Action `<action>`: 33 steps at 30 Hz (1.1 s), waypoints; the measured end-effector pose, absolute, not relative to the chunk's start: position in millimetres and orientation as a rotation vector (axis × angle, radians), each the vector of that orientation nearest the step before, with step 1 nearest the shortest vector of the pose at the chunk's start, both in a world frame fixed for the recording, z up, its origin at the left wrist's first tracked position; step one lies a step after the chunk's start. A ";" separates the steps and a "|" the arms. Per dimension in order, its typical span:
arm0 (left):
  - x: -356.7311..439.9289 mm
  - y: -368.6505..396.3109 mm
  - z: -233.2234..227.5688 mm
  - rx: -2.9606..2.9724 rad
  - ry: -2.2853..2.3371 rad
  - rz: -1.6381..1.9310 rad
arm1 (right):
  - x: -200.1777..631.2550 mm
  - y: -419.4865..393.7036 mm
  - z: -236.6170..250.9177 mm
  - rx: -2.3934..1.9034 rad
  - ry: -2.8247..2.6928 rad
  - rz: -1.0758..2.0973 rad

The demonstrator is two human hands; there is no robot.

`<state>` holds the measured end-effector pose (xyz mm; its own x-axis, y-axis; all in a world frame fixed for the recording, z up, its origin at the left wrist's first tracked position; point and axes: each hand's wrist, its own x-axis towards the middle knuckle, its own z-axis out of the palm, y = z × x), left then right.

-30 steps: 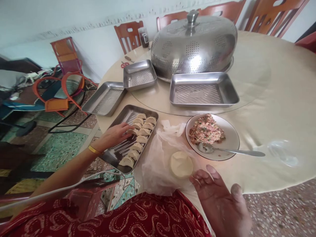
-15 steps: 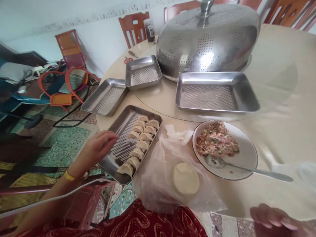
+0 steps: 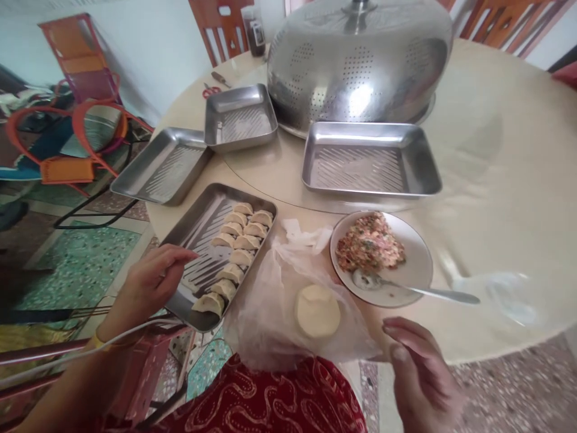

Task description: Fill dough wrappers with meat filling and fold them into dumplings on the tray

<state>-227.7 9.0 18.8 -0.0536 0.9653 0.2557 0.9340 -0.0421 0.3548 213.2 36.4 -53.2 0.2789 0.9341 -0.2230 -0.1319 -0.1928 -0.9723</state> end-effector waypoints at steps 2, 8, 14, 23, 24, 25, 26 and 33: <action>-223.0 7.1 21.9 2.151 2.114 0.676 | 188.0 39.4 -47.0 -1.279 -1.373 0.756; -179.9 -5.5 27.3 2.136 2.035 0.847 | 161.4 45.8 -41.8 -1.132 -1.887 0.285; -109.2 -5.5 16.1 2.344 1.503 0.861 | 141.3 45.2 -45.8 -0.982 -2.221 0.065; -70.6 -14.9 -7.3 2.243 1.375 0.872 | 146.8 57.0 -44.0 -1.046 -2.440 0.106; -68.3 -13.4 -10.6 2.241 1.384 0.864 | 146.4 59.0 -41.6 -1.048 -2.457 0.108; -65.7 -10.5 -13.8 2.240 1.405 0.861 | 145.7 61.2 -39.3 -1.049 -2.474 0.112; -62.8 -6.4 -16.6 2.241 1.446 0.848 | 144.9 63.5 -37.2 -1.047 -2.491 0.115; -43.4 23.9 -21.7 2.295 1.594 0.543 | 143.1 73.4 -32.4 -1.006 -2.548 0.133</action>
<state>-43.4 23.9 -21.7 0.3153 0.9389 0.1381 0.8280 -0.3433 0.4433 143.1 73.4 -32.4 -0.6629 0.6737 0.3267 0.6361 0.7369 -0.2288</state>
